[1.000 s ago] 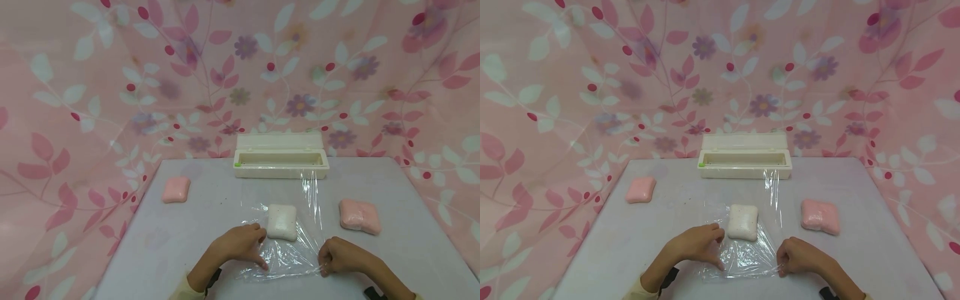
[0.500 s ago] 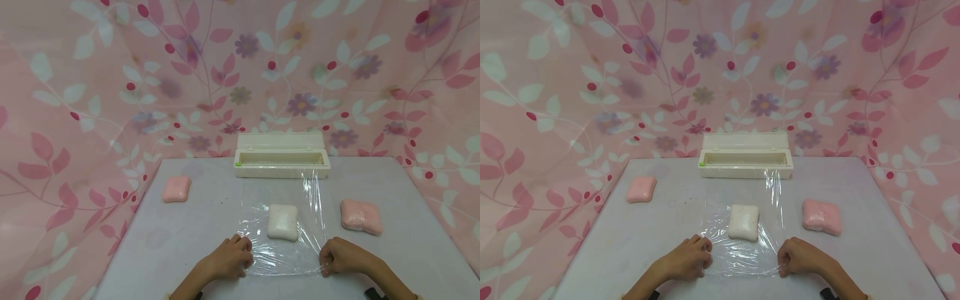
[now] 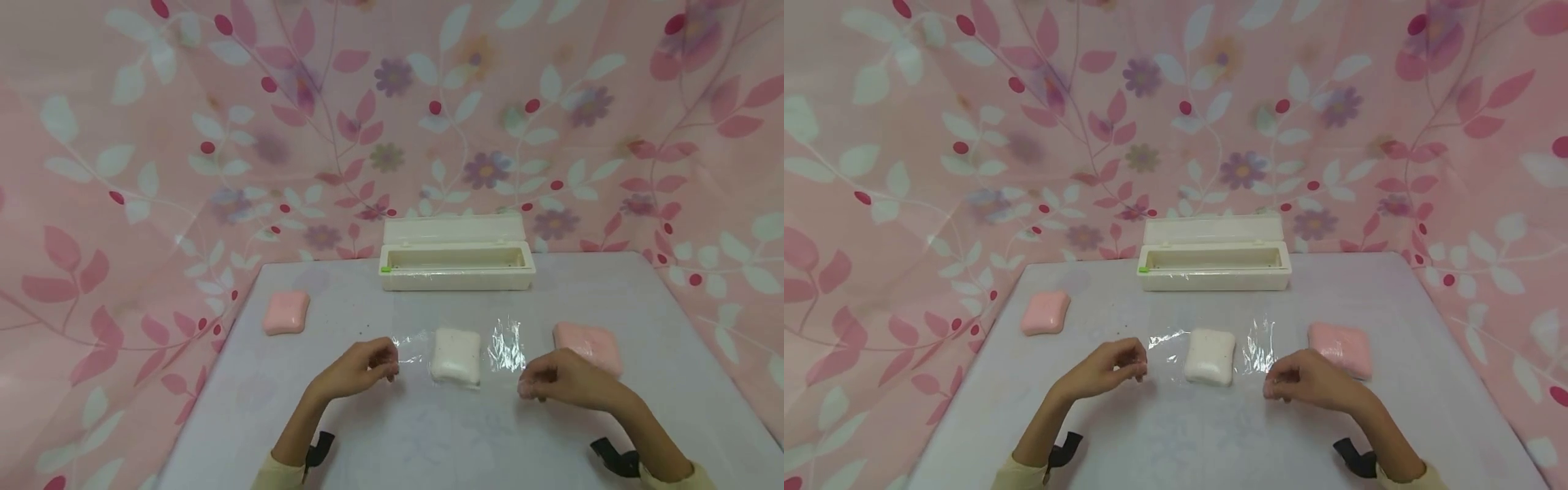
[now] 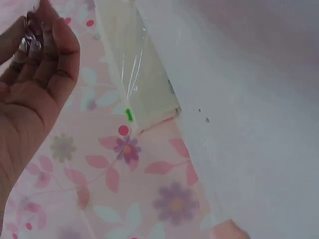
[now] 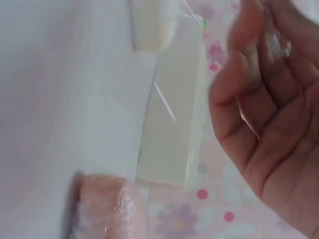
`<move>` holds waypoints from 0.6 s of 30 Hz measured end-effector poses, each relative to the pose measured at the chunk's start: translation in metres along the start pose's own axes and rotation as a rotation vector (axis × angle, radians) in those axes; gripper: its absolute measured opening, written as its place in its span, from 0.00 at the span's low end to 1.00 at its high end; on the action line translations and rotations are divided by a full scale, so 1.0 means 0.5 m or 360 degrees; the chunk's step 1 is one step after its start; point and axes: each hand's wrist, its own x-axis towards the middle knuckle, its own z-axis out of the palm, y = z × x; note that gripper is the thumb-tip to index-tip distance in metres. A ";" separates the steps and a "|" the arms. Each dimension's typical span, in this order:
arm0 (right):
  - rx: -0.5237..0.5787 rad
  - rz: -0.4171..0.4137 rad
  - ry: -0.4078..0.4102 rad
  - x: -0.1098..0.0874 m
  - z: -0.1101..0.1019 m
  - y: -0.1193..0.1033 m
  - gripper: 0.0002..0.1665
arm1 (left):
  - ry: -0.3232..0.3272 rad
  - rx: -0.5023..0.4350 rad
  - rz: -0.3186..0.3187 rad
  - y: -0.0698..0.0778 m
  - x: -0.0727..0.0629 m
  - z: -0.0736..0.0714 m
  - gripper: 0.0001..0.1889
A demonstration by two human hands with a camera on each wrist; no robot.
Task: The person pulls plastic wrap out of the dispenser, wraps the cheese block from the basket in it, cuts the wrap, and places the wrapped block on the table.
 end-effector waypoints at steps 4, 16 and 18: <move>0.0013 0.0173 0.0245 0.036 -0.028 0.011 0.07 | 0.0200 -0.0197 -0.0117 -0.020 0.042 -0.011 0.03; -0.0131 0.0697 0.0490 0.115 -0.006 0.112 0.11 | 0.0461 0.0072 -0.0601 -0.110 0.117 0.012 0.04; -0.0189 0.0684 0.0460 0.120 0.001 0.120 0.09 | 0.0414 0.0154 -0.0609 -0.115 0.120 0.016 0.04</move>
